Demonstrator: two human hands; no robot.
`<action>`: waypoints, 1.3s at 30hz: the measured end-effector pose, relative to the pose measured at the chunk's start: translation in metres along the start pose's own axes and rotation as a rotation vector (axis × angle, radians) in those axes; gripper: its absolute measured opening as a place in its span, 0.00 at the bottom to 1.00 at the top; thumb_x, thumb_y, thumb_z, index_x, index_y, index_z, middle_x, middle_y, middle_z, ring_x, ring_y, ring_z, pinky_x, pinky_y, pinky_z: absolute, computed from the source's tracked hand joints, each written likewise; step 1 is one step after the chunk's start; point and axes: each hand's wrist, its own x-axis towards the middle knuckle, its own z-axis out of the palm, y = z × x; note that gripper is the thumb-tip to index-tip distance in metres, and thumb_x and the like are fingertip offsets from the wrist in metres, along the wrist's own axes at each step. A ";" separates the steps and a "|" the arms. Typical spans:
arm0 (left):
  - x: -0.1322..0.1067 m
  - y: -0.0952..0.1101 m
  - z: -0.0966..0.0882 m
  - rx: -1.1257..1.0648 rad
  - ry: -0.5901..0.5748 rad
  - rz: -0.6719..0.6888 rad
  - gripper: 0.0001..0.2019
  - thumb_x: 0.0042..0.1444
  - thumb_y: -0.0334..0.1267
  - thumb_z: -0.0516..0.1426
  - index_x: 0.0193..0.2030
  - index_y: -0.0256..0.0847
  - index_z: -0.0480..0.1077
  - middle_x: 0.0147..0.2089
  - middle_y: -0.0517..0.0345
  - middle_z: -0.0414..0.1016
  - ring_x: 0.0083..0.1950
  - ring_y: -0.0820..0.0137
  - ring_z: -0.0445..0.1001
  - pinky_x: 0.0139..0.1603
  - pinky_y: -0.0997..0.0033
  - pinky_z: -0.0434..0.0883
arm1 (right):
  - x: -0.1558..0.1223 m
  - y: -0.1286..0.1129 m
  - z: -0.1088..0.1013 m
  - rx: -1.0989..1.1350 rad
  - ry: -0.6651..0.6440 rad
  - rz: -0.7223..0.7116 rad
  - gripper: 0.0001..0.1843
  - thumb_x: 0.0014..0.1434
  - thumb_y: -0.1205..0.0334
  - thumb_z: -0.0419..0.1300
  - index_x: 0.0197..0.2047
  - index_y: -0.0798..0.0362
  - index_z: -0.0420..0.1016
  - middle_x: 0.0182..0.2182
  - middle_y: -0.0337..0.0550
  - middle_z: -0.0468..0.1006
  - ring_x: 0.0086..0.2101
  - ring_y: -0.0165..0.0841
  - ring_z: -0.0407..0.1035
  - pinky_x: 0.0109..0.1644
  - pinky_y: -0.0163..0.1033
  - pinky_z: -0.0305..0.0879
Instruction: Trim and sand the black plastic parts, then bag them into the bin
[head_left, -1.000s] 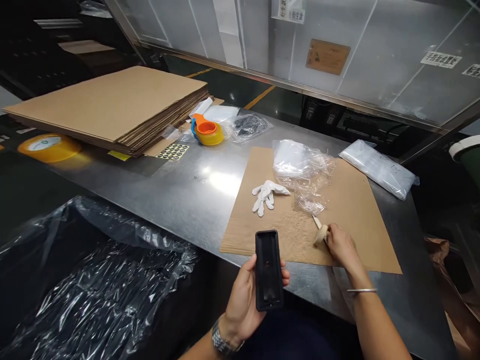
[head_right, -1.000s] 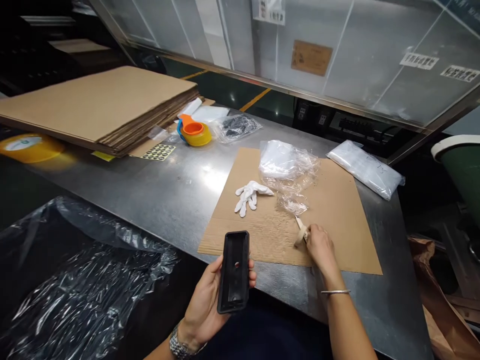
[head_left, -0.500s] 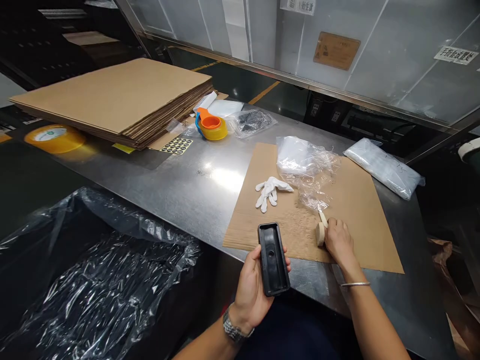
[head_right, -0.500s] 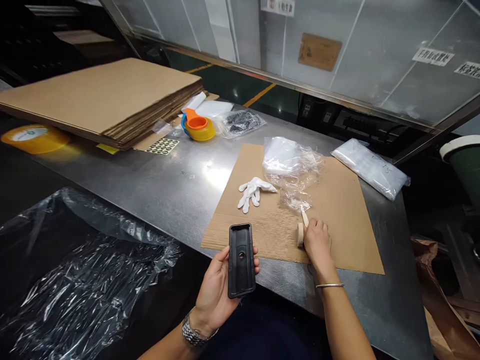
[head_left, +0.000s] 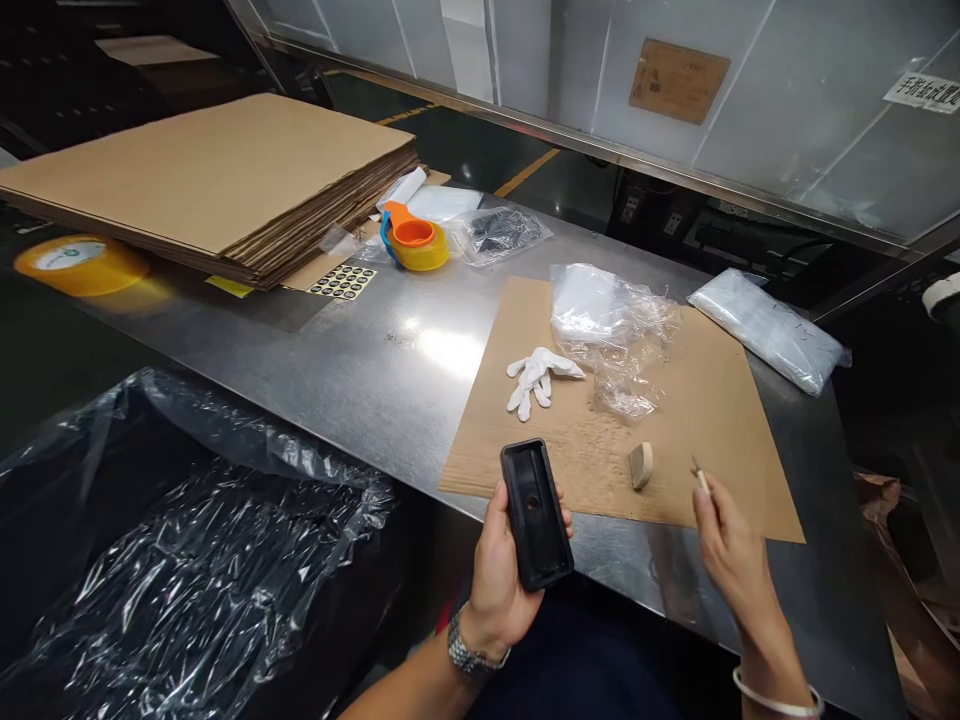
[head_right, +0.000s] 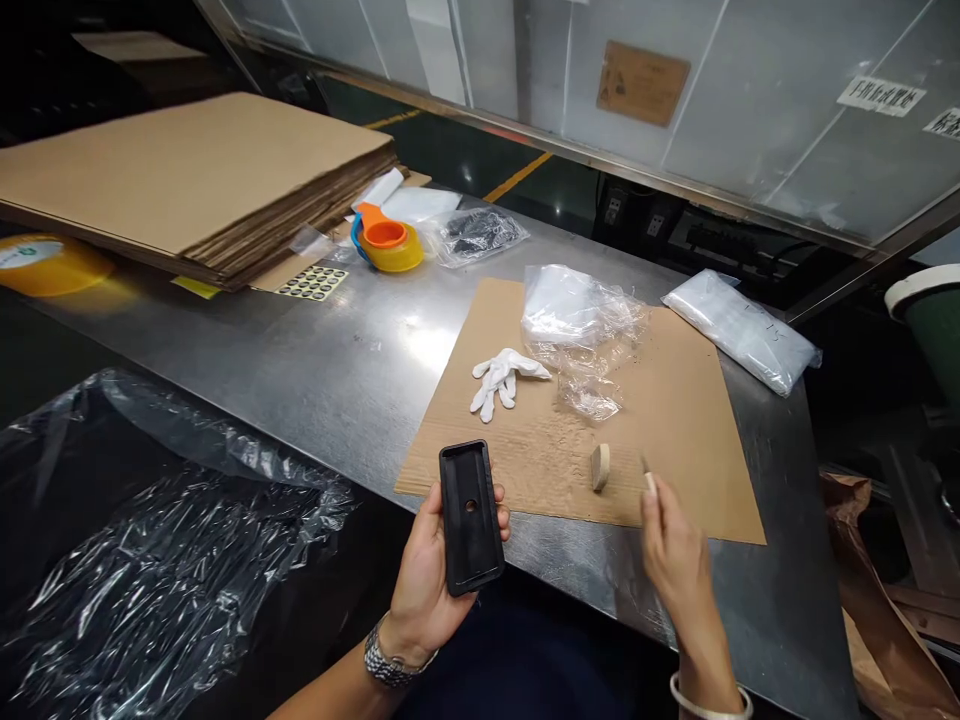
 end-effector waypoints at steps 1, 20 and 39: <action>0.000 0.000 0.000 -0.005 0.000 0.006 0.21 0.60 0.48 0.47 0.38 0.34 0.73 0.33 0.53 0.75 0.29 0.71 0.73 0.32 0.72 0.72 | -0.012 -0.011 -0.005 0.107 0.012 -0.111 0.18 0.66 0.58 0.41 0.55 0.51 0.62 0.45 0.47 0.74 0.43 0.36 0.71 0.41 0.36 0.66; -0.011 0.003 0.000 -0.045 0.078 0.195 0.22 0.57 0.51 0.49 0.35 0.33 0.75 0.30 0.51 0.76 0.28 0.70 0.73 0.30 0.72 0.72 | -0.073 -0.081 -0.031 0.054 0.069 -0.693 0.15 0.61 0.60 0.52 0.49 0.55 0.71 0.20 0.39 0.68 0.19 0.29 0.63 0.21 0.35 0.54; -0.012 0.000 -0.004 0.013 0.000 0.249 0.23 0.58 0.51 0.47 0.35 0.34 0.75 0.29 0.51 0.74 0.30 0.70 0.71 0.32 0.72 0.70 | -0.069 -0.082 -0.035 -0.018 0.062 -0.742 0.15 0.63 0.60 0.51 0.47 0.58 0.71 0.19 0.39 0.68 0.19 0.28 0.63 0.20 0.34 0.53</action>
